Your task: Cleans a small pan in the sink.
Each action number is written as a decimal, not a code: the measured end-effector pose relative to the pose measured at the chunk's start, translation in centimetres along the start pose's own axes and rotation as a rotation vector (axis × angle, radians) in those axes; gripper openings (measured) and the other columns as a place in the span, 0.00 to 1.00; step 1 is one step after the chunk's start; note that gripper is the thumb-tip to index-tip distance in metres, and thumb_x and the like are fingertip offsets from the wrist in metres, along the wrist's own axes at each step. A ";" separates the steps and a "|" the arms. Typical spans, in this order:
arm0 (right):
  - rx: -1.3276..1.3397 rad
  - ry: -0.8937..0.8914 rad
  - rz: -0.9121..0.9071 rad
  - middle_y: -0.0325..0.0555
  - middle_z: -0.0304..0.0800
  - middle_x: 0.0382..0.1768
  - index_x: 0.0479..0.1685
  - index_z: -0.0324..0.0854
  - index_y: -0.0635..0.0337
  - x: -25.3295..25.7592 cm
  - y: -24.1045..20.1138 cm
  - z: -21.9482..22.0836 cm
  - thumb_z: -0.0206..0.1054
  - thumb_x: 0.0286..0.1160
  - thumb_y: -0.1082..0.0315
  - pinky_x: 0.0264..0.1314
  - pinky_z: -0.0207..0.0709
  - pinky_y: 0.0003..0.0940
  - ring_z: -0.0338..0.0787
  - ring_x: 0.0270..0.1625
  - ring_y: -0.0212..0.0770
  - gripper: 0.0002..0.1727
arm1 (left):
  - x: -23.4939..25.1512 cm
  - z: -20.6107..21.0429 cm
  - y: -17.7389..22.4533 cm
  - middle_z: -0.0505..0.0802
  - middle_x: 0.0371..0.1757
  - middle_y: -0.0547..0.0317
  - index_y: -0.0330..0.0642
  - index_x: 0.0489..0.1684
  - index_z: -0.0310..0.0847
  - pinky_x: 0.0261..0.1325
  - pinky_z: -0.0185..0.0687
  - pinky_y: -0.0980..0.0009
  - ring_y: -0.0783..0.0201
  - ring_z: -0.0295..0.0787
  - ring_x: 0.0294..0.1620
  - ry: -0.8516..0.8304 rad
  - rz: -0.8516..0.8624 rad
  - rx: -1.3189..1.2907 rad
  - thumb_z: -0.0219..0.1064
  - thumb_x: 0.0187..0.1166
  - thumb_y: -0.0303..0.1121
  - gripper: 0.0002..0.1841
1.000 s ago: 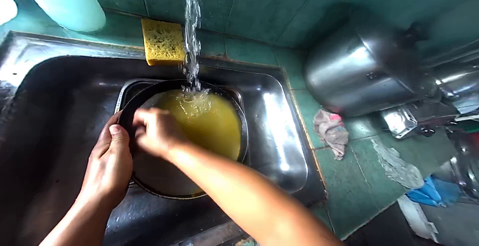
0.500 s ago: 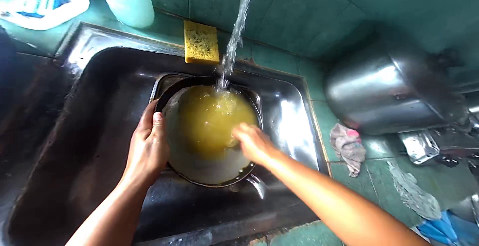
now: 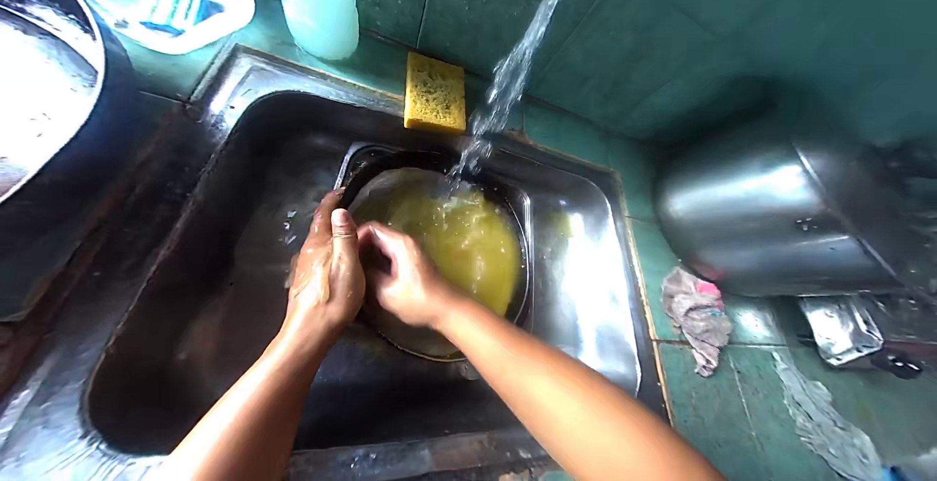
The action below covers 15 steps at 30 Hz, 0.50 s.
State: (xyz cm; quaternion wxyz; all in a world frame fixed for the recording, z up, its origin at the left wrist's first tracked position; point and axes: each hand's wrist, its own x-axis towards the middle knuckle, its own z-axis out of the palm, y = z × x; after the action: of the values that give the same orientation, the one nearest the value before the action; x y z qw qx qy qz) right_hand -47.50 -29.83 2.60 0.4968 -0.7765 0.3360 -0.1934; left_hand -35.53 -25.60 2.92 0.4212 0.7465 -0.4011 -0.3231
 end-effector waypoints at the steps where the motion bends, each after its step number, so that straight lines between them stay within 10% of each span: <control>1: 0.005 -0.116 0.037 0.54 0.91 0.47 0.55 0.83 0.68 -2.2 0.6 -0.8 0.65 0.71 0.80 0.57 0.87 0.46 0.91 0.52 0.44 0.13 | 0.0 -0.1 0.2 0.82 0.78 0.44 0.52 0.89 0.63 0.73 0.68 0.32 0.44 0.78 0.78 -0.004 -0.030 -0.015 0.32 0.93 0.55 0.32; 4: -0.305 -0.445 0.191 0.52 0.93 0.50 0.51 0.88 0.64 -6.9 2.4 -6.7 0.66 0.76 0.74 0.66 0.84 0.45 0.92 0.57 0.45 0.10 | 0.7 0.0 0.2 0.86 0.71 0.49 0.61 0.87 0.65 0.67 0.74 0.36 0.49 0.84 0.70 -0.029 -0.127 -0.122 0.45 0.95 0.46 0.23; 9: -0.885 -0.471 0.368 0.54 0.92 0.49 0.48 0.91 0.61 -7.5 2.3 -11.3 0.72 0.66 0.79 0.66 0.82 0.55 0.90 0.58 0.54 0.12 | 0.7 0.5 0.6 0.85 0.73 0.51 0.59 0.87 0.65 0.69 0.74 0.40 0.53 0.83 0.71 -0.056 -0.108 -0.175 0.46 0.95 0.44 0.23; 15: -0.287 -0.119 0.533 0.52 0.93 0.43 0.51 0.86 0.61 -4.8 -2.4 -1.7 0.69 0.71 0.71 0.55 0.85 0.52 0.93 0.50 0.48 0.12 | 0.7 0.6 0.5 0.87 0.72 0.50 0.57 0.86 0.68 0.69 0.74 0.40 0.53 0.84 0.70 0.000 -0.059 -0.119 0.44 0.96 0.45 0.23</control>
State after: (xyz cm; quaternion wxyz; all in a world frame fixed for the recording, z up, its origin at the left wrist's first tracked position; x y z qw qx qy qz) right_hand -51.19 -26.82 5.63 0.4340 -0.7332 0.5220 0.0389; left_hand -35.86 -26.56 2.99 0.4550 0.7317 -0.3589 -0.3588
